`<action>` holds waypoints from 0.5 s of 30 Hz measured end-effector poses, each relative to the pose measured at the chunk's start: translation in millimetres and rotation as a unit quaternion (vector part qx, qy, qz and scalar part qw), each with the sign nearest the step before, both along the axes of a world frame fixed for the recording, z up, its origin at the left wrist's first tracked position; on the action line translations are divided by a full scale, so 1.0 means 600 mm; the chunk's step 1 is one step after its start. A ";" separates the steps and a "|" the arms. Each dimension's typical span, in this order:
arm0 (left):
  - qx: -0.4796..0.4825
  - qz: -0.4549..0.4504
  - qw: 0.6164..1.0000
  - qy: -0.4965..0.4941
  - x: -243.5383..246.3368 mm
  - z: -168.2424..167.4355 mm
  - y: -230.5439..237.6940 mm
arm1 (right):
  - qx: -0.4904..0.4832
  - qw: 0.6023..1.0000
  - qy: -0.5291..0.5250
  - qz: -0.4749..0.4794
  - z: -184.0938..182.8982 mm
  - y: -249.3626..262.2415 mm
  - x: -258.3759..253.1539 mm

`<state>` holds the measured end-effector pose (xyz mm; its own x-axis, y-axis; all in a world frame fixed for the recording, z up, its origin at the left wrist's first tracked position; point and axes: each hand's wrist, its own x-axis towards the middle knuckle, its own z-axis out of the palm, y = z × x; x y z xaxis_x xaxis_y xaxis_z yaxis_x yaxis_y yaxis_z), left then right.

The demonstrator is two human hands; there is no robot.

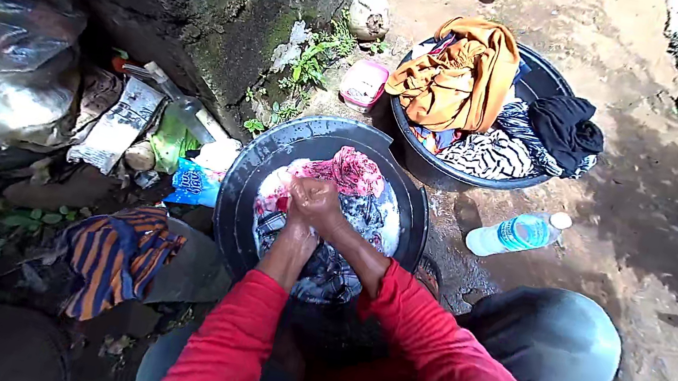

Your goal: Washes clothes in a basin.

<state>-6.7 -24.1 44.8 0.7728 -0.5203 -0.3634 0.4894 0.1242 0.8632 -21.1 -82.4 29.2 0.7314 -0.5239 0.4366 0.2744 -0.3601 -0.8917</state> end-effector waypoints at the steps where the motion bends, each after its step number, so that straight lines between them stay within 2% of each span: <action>1: 0.032 0.024 0.998 0.039 -0.008 0.002 -0.020 | 0.022 0.999 0.021 -0.035 0.002 -0.034 0.013; 3: 0.062 0.038 0.995 0.064 -0.015 0.010 -0.036 | 0.040 0.994 0.044 -0.090 0.001 -0.069 0.025; 5: 0.045 0.037 0.997 0.059 0.000 0.001 -0.020 | 0.030 0.998 0.025 -0.046 -0.002 -0.028 0.006; 8: -0.043 -0.101 0.992 -0.061 0.046 -0.056 0.044 | -0.057 0.995 -0.085 -0.011 -0.002 0.040 0.008; 9: -0.066 -0.084 0.990 -0.087 0.045 -0.067 0.037 | -0.062 0.996 -0.071 0.001 -0.005 0.021 0.009; 11: 0.026 0.043 0.998 0.032 0.019 0.021 -0.003 | -0.065 0.997 -0.037 0.023 -0.020 -0.052 0.017; 12: 0.053 0.060 0.996 0.037 0.020 0.053 -0.008 | -0.075 0.995 -0.034 0.052 -0.015 -0.082 0.011; 13: 0.050 0.067 0.996 0.021 0.032 0.069 -0.005 | -0.113 0.988 -0.003 0.102 0.018 -0.095 -0.011; 14: 0.023 0.067 0.997 0.003 0.049 0.077 0.005 | -0.161 0.966 0.131 0.155 0.105 -0.086 -0.054; 15: 0.003 0.072 0.997 -0.016 0.062 0.077 0.011 | -0.216 0.920 0.269 0.187 0.204 -0.062 -0.084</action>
